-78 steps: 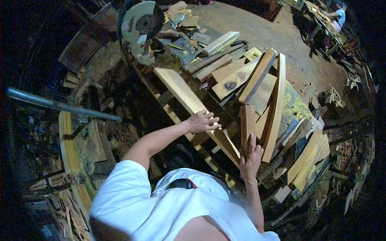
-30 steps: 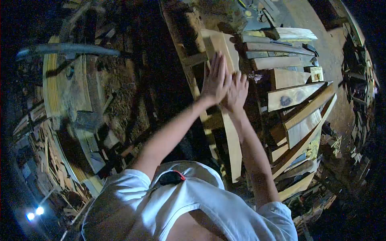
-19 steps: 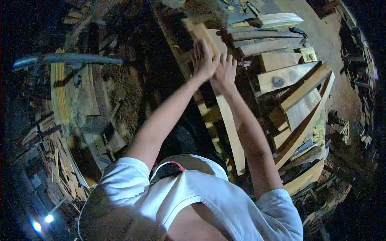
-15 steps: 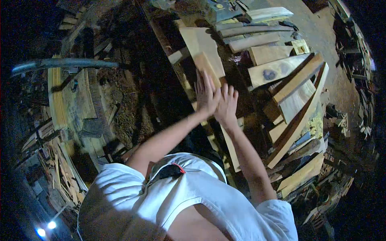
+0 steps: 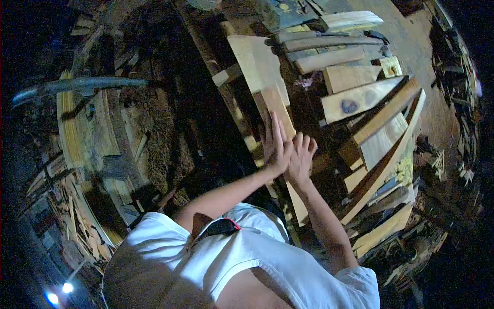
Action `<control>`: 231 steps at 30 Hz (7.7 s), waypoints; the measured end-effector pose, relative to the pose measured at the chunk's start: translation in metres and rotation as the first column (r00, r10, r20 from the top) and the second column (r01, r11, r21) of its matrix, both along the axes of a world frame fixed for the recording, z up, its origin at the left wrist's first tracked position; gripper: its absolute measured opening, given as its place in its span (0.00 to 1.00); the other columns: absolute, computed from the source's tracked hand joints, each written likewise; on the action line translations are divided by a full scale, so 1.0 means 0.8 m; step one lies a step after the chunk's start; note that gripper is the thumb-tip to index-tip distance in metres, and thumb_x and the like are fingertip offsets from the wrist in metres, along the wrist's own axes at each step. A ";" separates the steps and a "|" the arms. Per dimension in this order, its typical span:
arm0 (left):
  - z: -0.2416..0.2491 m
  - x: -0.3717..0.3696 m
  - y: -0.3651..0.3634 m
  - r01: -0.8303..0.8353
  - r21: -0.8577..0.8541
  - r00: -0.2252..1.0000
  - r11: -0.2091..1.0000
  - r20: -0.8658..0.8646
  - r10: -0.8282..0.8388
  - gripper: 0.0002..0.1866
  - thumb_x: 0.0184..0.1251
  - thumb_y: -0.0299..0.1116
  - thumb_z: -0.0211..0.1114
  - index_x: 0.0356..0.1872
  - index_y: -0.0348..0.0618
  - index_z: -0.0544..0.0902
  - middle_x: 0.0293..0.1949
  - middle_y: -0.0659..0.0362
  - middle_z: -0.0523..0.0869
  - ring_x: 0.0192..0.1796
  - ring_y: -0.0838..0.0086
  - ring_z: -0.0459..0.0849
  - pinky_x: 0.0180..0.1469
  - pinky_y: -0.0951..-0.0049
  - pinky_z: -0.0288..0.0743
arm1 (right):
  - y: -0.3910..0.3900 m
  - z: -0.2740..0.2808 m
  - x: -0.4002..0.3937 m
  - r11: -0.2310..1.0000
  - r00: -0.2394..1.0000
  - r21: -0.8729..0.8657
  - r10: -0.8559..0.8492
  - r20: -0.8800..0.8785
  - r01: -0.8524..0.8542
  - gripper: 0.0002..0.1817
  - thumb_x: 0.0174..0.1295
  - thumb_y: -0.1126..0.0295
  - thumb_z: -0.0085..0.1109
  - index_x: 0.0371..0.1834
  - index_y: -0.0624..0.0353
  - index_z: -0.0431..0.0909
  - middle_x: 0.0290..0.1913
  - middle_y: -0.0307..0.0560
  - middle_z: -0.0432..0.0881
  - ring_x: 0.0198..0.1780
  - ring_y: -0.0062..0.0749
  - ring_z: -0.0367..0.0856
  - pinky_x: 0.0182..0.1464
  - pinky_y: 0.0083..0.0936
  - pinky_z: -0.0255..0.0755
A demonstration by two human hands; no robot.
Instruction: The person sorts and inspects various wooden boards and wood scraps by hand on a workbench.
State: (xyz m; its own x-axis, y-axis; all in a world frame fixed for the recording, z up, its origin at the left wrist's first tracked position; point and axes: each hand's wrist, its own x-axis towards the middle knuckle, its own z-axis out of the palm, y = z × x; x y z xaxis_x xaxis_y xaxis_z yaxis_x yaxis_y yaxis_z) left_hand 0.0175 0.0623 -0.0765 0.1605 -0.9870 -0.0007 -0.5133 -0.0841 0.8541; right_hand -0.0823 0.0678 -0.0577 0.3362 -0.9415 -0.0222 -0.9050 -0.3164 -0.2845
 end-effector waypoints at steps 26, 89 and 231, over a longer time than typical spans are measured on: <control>0.018 -0.021 0.123 0.092 0.071 0.995 0.993 -0.035 -0.090 0.44 0.70 0.38 0.55 0.74 0.31 0.36 0.74 0.32 0.42 0.76 0.40 0.44 0.75 0.52 0.41 | 0.125 0.005 -0.032 0.999 1.000 0.046 -0.014 0.005 0.014 0.20 0.56 0.61 0.50 0.49 0.58 0.75 0.50 0.53 0.71 0.58 0.51 0.66 0.65 0.55 0.50; 0.000 0.201 -0.233 0.202 -0.036 0.752 0.979 0.645 -0.132 0.43 0.70 0.62 0.47 0.75 0.42 0.50 0.77 0.49 0.48 0.78 0.53 0.45 0.74 0.40 0.31 | -0.250 -0.083 0.134 0.898 0.965 -0.403 0.078 -0.252 -0.178 0.25 0.64 0.64 0.49 0.66 0.46 0.64 0.63 0.57 0.66 0.65 0.53 0.63 0.64 0.55 0.55; 0.015 0.182 -0.207 0.253 -0.092 0.718 0.963 0.685 -0.124 0.49 0.64 0.67 0.49 0.74 0.35 0.52 0.75 0.40 0.47 0.78 0.50 0.39 0.71 0.34 0.25 | -0.214 -0.060 0.114 0.963 0.987 -0.263 0.013 -0.160 -0.055 0.21 0.57 0.62 0.58 0.56 0.45 0.75 0.61 0.49 0.69 0.59 0.45 0.68 0.57 0.46 0.62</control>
State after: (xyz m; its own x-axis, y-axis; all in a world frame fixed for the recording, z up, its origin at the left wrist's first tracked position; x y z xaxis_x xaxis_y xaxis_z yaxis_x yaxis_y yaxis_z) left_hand 0.1629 -0.1037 -0.0647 -0.1344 -0.9706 0.1999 -0.9434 0.1870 0.2739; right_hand 0.0091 -0.1033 -0.1058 0.3805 -0.9085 0.1726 -0.9186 -0.3928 -0.0424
